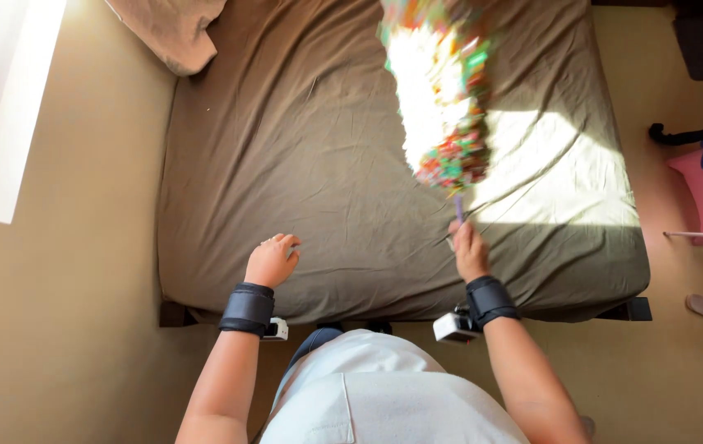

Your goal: The person uses a colorful duster to wipe a wall, then dusts the frame and stand of a black screen, and finally dusts the surface of a bed with a brown sheet. The duster is used continuously across these surfaces.

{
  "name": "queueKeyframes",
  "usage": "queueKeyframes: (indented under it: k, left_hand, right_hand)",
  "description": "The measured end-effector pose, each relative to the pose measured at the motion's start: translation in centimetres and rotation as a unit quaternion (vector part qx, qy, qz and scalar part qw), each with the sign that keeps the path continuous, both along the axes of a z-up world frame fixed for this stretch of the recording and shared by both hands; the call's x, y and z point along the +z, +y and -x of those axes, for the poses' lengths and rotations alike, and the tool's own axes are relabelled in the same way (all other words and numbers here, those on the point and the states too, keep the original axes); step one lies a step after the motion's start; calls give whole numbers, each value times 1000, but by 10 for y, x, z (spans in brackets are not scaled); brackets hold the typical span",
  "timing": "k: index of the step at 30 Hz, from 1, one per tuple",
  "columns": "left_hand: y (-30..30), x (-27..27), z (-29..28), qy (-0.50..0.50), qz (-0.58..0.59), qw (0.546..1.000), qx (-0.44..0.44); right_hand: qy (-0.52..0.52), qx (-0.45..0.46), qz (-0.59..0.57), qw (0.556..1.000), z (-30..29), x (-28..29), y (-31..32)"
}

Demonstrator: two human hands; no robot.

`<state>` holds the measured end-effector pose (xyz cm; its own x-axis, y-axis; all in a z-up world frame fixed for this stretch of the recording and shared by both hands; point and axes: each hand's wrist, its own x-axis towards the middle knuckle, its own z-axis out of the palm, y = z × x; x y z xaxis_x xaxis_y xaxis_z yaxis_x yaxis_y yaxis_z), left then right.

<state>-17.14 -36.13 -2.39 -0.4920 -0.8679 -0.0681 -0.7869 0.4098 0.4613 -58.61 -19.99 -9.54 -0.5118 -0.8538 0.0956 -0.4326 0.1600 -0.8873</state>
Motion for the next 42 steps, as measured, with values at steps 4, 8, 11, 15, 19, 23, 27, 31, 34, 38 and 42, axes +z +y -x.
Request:
queueKeyframes:
  k: [4,8,11,15,19,23,27,31,34,38,42]
  left_hand:
    - [-6,-52,-39,-36,-37,999,-1]
    - [-18,-82,-76,-68,-86,994,5]
    - [-30,-106,-87,-103,-124,987,25]
    - [-53,-117,-65,-131,-142,981,26]
    - [-70,-123,-36,-142,-122,982,6]
    - [-84,-132,-31,-158,-117,981,0]
    - [-89,-166,-46,-194,-151,969,16]
    - [-81,-180,-48,-202,-183,962,19]
    - [-79,-182,-55,-172,-176,969,22]
    - [-80,-182,-67,-134,-182,974,22]
    - [-83,-184,-68,-114,-192,974,49]
  right_hand:
    - [142,43,-328,933,52,-160,65]
    - [113,-57,-319,939,21,-42,62]
    - [74,-99,-194,973,11,9,46]
    - [48,-126,-152,979,16,-33,46]
    - [130,-113,-375,911,33,-111,81]
    - [40,-169,-406,897,22,-64,80]
    - [23,-234,-231,944,1,-30,72]
    - [47,-238,-217,946,13,-79,93]
    - [-14,-190,-384,904,46,-127,131]
    - [-14,-242,-333,911,40,-69,116]
    - [8,-271,-223,936,34,-28,81]
